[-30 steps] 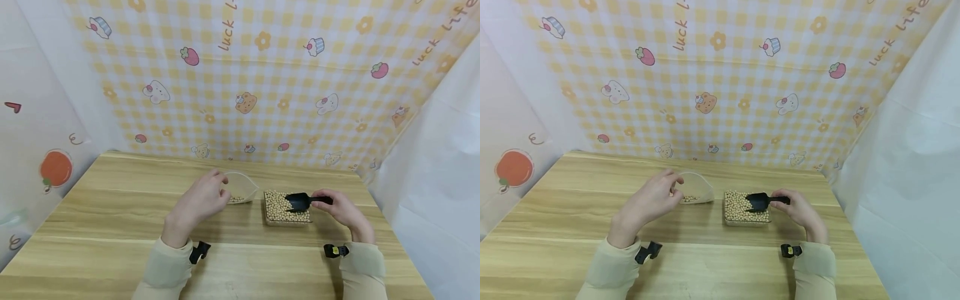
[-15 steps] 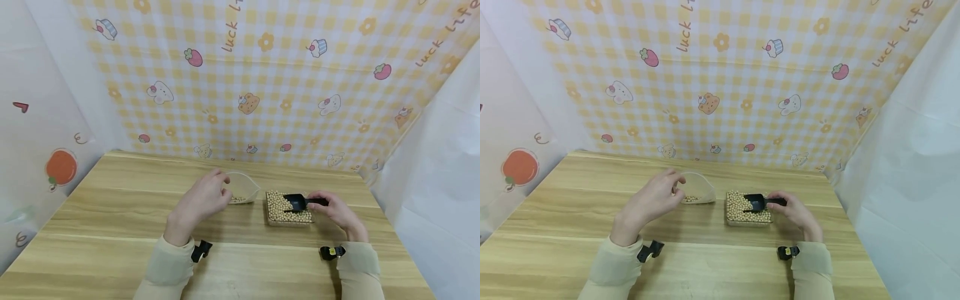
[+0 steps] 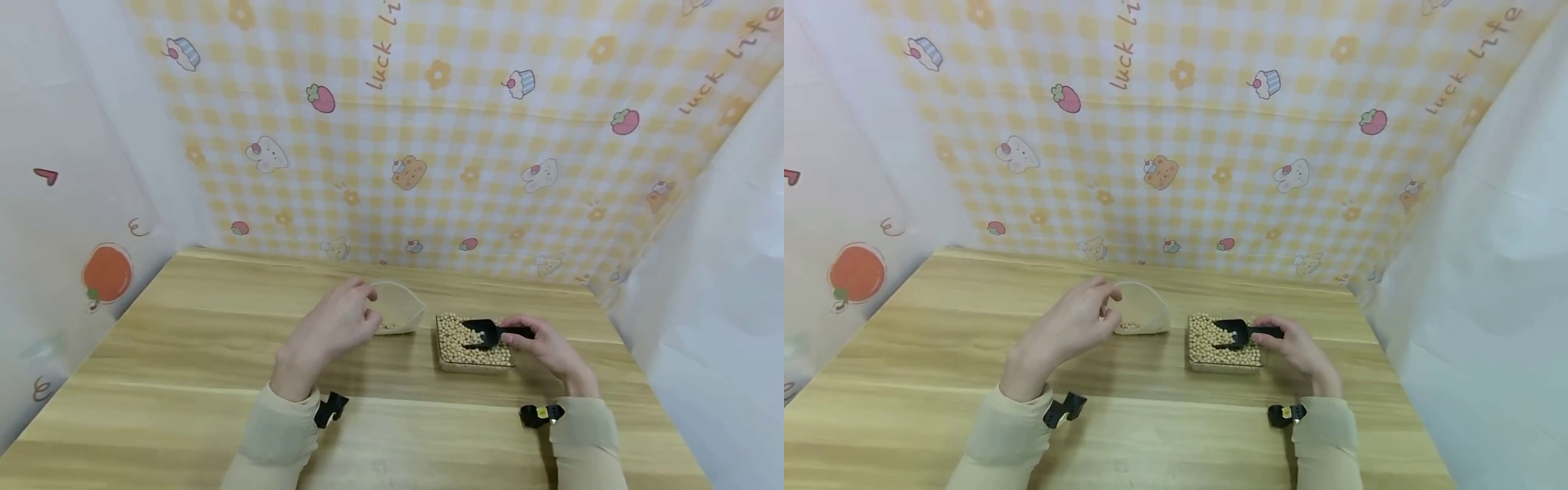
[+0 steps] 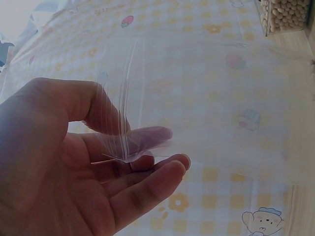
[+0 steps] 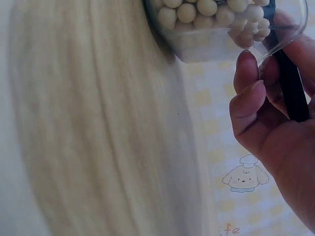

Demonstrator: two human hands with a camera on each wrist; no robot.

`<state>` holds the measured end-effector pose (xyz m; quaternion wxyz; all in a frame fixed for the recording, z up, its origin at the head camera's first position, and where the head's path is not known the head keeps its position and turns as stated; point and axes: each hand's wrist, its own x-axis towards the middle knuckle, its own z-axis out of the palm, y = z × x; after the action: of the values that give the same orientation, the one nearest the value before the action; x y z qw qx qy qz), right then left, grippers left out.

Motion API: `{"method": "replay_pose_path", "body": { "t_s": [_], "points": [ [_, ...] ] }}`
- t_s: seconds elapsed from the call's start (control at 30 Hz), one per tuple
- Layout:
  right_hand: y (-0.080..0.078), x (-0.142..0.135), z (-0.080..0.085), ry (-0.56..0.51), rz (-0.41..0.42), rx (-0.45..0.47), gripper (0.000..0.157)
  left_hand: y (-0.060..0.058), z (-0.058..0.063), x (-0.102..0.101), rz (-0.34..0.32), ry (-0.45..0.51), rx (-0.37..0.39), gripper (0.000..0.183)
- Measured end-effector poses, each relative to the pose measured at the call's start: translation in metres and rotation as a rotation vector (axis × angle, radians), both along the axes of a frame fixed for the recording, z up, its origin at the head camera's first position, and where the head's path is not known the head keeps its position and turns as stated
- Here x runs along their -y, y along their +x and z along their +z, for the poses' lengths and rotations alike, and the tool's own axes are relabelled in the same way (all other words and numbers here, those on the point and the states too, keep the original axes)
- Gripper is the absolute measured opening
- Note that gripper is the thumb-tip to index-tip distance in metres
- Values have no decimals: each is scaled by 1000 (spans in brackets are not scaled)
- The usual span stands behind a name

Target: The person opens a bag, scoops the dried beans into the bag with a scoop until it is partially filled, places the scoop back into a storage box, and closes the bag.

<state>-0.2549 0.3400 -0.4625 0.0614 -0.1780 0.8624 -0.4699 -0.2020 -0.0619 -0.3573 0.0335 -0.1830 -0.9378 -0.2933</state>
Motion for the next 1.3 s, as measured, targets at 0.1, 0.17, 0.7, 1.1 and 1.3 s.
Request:
{"method": "replay_pose_path", "body": {
  "t_s": [0.1,0.17,0.7,1.1,1.3],
  "points": [
    [0,-1,1,-15,-13,7,26,0,0,0,-6,8,-3,34],
    [0,-3,1,-36,-9,10,26,0,0,0,-5,8,-8,34],
    [7,-23,-8,-352,15,94,23,1,-3,-1,-10,21,24,34],
    [10,-14,13,-549,29,17,24,3,-7,-1,-19,19,-12,34],
    [17,1,40,-519,-11,-103,19,1,-4,-3,-27,18,-29,34]
  ]
}}
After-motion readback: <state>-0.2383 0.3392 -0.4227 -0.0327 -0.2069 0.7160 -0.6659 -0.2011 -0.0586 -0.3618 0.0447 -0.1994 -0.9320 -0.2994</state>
